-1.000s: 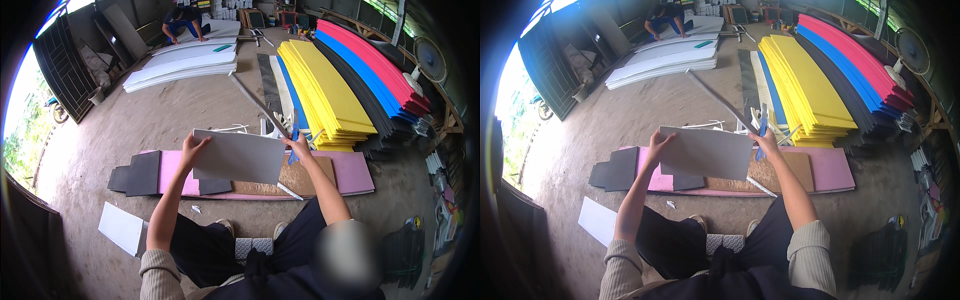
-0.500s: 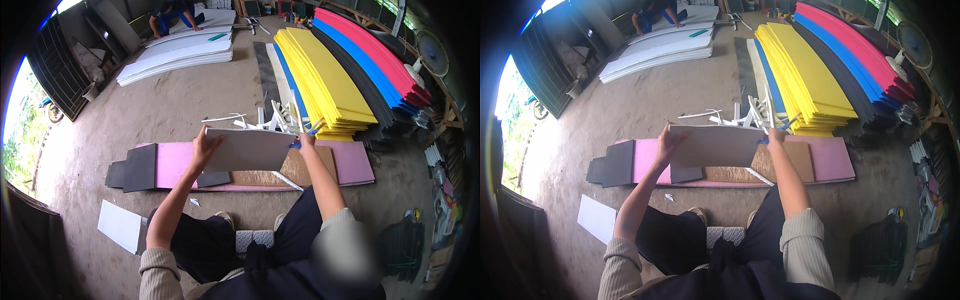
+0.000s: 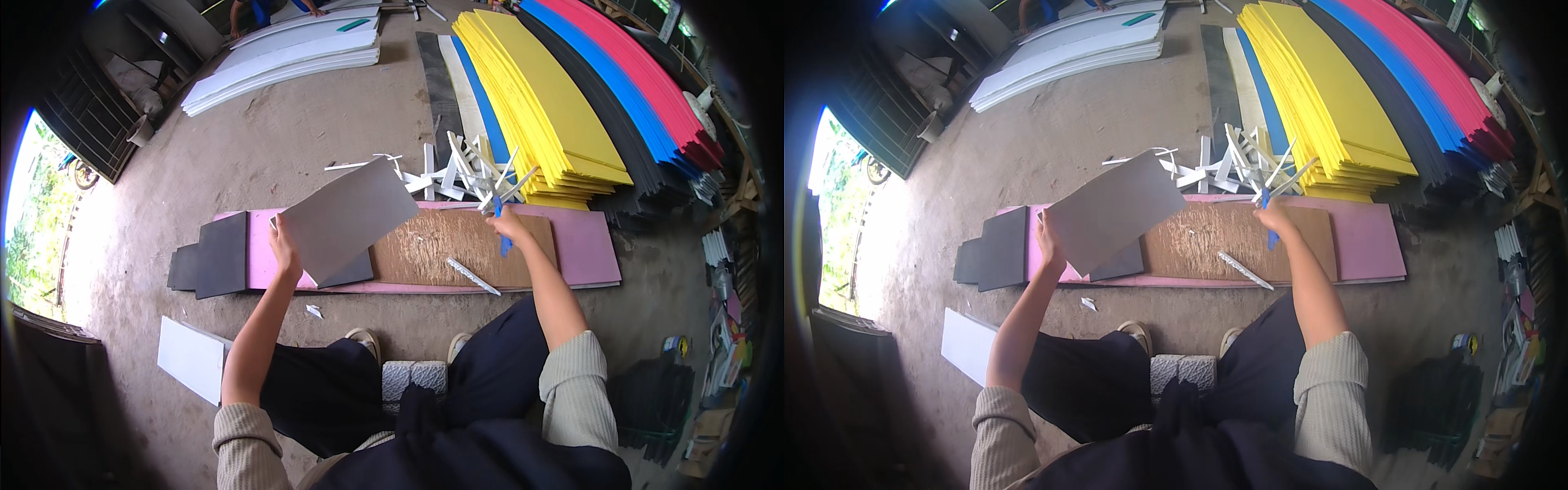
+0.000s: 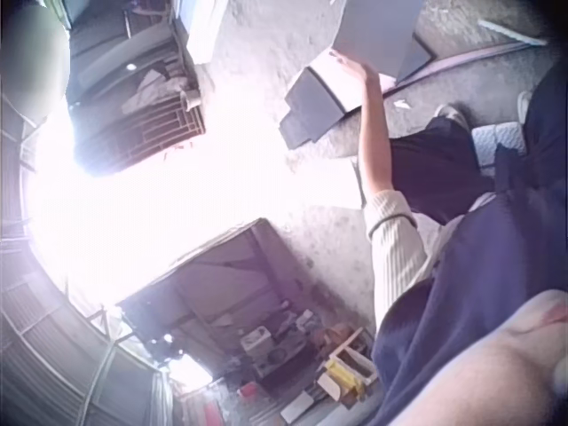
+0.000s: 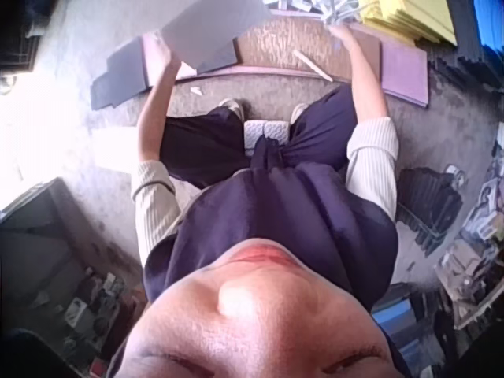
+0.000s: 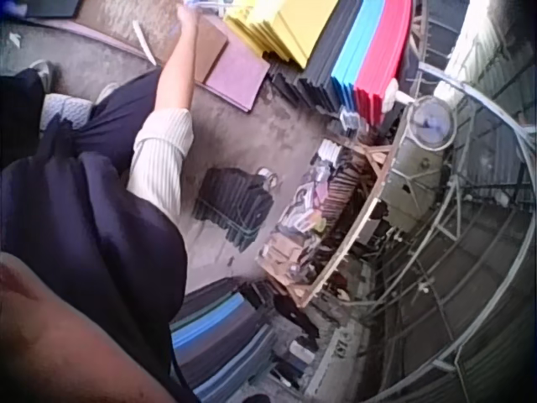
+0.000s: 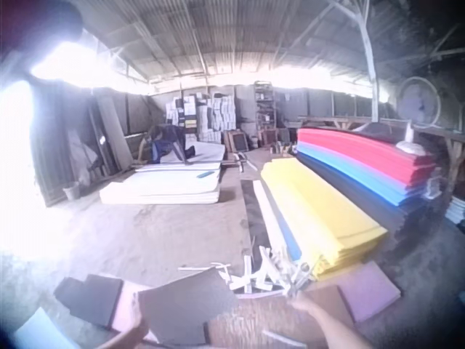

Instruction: The person sits on the floor and uses a utility knife to cut black and white foam sheets into smaller rectangular pieces. They repeatedly score the material, snap off the cut sections, and stack the finished pieces. The person also retrieves additional white foam sheets from a nearby pile and places them on the work surface.

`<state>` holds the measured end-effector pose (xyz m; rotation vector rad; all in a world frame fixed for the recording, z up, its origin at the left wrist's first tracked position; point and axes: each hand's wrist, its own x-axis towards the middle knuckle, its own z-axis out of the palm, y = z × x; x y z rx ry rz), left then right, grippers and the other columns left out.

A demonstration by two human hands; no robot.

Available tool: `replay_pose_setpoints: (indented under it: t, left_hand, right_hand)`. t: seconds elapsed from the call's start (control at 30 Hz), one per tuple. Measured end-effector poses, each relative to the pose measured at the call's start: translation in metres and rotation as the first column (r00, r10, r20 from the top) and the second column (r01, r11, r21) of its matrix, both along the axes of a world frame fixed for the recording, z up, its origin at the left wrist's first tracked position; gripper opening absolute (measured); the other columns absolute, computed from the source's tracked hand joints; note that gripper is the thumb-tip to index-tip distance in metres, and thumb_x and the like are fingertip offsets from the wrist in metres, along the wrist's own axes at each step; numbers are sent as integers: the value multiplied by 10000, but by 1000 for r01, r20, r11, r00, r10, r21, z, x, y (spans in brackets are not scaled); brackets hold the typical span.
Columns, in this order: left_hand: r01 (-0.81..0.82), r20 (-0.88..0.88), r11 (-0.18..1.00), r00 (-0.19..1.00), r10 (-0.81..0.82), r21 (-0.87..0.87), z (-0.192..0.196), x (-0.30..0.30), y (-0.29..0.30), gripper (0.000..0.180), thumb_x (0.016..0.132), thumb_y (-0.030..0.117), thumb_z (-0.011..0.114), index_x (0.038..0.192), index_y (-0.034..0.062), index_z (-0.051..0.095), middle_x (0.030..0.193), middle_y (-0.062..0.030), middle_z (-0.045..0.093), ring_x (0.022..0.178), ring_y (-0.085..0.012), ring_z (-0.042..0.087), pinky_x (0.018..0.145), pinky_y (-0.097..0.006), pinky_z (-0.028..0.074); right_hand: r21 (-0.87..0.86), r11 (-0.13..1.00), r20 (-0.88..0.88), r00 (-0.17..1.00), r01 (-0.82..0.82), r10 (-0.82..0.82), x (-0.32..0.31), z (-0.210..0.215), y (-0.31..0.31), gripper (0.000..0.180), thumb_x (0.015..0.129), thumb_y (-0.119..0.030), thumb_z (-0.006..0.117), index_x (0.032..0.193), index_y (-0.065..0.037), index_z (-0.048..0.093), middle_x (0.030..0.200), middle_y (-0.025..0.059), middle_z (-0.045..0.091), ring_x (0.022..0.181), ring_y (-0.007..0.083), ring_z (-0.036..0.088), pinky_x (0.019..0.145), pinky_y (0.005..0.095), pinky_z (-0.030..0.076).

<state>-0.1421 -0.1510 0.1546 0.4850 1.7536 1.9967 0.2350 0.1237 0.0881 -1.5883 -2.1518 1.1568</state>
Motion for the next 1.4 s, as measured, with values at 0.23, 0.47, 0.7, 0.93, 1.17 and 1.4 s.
replay_pose_setpoints:
  t: [0.23,0.47,0.7,0.93,1.17,1.4]
  left_hand:
    - [-130,383,981,907,177,-144,-20,18,22,431,863,417,374,1077,43,387,1004,-111,478,866,-224,515,709,-373,444]
    - [-230,325,940,895,306,-253,-28,20,55,466,857,438,369,1140,68,351,1081,-102,453,965,-234,481,797,-397,402]
    - [-202,380,940,875,299,-273,-44,15,72,436,864,424,361,1121,72,357,1081,-100,452,954,-227,488,781,-387,414]
    - [-248,357,929,871,338,-275,-47,7,97,416,865,416,366,1103,75,361,1055,-92,456,934,-217,485,778,-383,411]
    - [-250,314,904,877,363,-347,-75,-6,99,388,857,378,378,1121,97,340,1086,-89,419,951,-200,453,766,-362,411]
    - [-142,326,929,909,258,-341,-63,-15,81,346,820,211,394,1146,133,309,1051,-82,410,907,-187,455,702,-317,447]
  right_hand:
    - [-67,940,488,811,-335,323,-42,-41,-48,444,642,-169,671,959,58,459,829,201,573,862,347,553,749,375,452]
    - [227,833,477,803,-505,357,-59,-77,-116,267,729,-9,516,987,42,469,941,177,468,912,321,486,780,363,441]
    - [67,829,359,789,-555,499,-62,-65,-85,259,705,-5,528,944,35,437,924,210,511,870,332,533,737,400,447]
    - [96,934,209,924,-345,320,-91,-62,-46,266,698,-87,600,864,-12,407,786,148,537,701,271,571,608,345,473]
    - [-108,925,-299,876,363,-379,-108,-25,42,297,818,-275,489,900,0,415,738,142,542,639,238,568,568,350,471]
    - [216,937,289,935,-273,206,-117,-95,-52,275,806,-201,470,949,27,418,925,205,456,843,369,494,715,466,402]
